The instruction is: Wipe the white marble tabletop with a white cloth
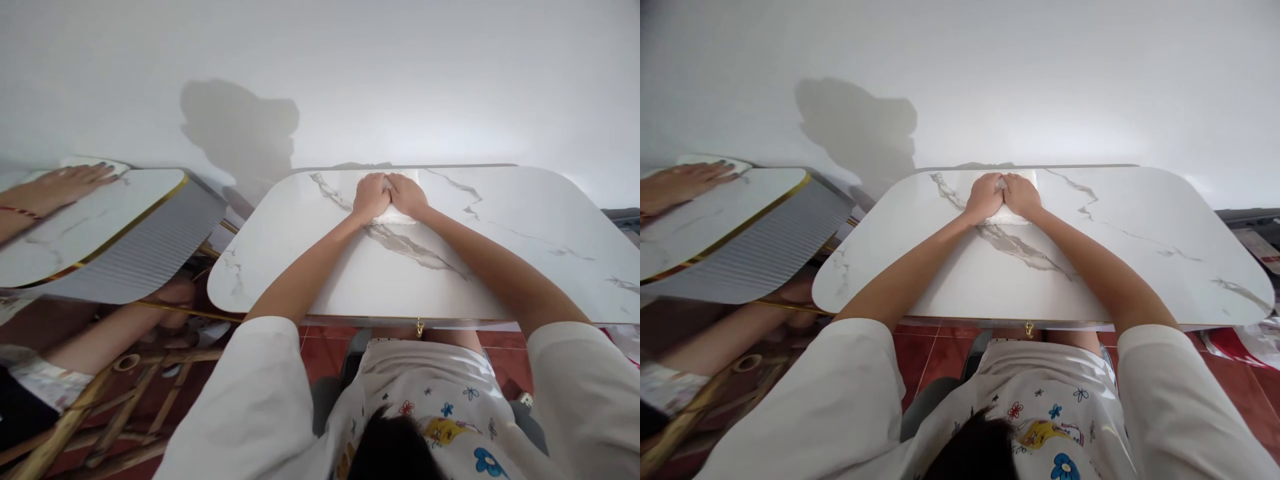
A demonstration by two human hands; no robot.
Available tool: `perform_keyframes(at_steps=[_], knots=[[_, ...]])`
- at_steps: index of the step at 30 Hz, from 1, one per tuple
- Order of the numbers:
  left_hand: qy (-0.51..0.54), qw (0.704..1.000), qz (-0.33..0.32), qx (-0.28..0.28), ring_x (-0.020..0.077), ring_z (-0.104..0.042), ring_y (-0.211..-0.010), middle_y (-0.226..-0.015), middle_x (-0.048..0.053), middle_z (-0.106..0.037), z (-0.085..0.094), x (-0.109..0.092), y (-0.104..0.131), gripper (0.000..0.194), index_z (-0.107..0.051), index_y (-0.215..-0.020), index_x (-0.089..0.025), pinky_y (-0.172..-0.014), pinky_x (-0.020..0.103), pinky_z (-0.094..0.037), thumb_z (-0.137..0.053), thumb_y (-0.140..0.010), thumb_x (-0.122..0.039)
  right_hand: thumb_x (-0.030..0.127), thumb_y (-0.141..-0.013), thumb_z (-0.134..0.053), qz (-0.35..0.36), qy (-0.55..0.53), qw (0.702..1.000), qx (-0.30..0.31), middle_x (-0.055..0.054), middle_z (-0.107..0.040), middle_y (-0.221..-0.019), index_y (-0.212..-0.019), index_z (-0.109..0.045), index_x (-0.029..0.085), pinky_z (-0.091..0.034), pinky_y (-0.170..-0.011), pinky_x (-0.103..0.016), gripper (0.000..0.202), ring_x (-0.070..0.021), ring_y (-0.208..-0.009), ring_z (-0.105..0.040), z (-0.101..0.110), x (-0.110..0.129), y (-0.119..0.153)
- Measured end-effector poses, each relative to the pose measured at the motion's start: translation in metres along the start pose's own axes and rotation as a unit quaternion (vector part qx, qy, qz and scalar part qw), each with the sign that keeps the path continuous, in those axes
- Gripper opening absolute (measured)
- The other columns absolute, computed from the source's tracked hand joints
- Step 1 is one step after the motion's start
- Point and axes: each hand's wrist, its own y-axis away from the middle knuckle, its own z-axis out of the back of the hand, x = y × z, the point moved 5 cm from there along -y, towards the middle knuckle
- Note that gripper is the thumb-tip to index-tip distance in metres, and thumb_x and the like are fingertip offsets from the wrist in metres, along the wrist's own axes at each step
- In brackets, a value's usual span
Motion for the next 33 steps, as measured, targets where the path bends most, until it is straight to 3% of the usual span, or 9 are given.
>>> perform_keyframes(at_steps=[8,14,25,33], knots=[[0.012,1.000,-0.001,0.009,0.0276,-0.052,-0.131,-0.136,0.012,-0.063,-0.018,0.030,-0.057,0.049,-0.062,-0.128,-0.017,-0.117,0.044,-0.035,-0.038,-0.085,-0.013,0.014,-0.097,-0.027,-0.016,0.001,1.000,-0.015,-0.019,-0.058,-0.142,-0.136,-0.055,0.004,-0.037,-0.112,-0.045,0.049,-0.0285,-0.132,-0.051,-0.011,-0.024,-0.050],[-0.002,1.000,0.025,0.005,0.0258,-0.053,-0.131,-0.135,0.004,-0.065,-0.024,0.037,-0.077,0.047,-0.062,-0.128,-0.028,-0.117,0.043,-0.037,-0.039,-0.087,-0.017,0.019,-0.100,-0.027,-0.019,-0.001,0.999,-0.039,-0.018,-0.059,-0.140,-0.131,-0.059,0.007,-0.038,-0.112,-0.043,0.047,-0.0287,-0.132,-0.052,-0.018,-0.040,-0.070],[-0.060,0.998,0.008,0.021,0.0251,-0.048,-0.136,-0.142,0.011,-0.059,-0.020,0.025,-0.065,0.048,-0.056,-0.133,-0.019,-0.117,0.043,-0.034,-0.033,-0.090,-0.015,0.016,-0.097,-0.028,-0.030,0.019,0.999,-0.030,-0.018,-0.051,-0.150,-0.140,-0.052,0.005,-0.033,-0.113,-0.046,0.051,-0.0307,-0.139,-0.044,-0.016,-0.032,-0.061],[-0.073,0.997,-0.017,0.036,0.0282,-0.049,-0.134,-0.139,0.014,-0.060,-0.004,0.007,-0.021,0.047,-0.056,-0.131,-0.016,-0.115,0.045,-0.036,-0.034,-0.089,-0.015,0.013,-0.095,-0.029,-0.032,0.034,0.999,-0.012,-0.018,-0.056,-0.144,-0.141,-0.051,0.003,-0.032,-0.112,-0.041,0.052,-0.0304,-0.135,-0.046,-0.001,0.000,-0.015]])
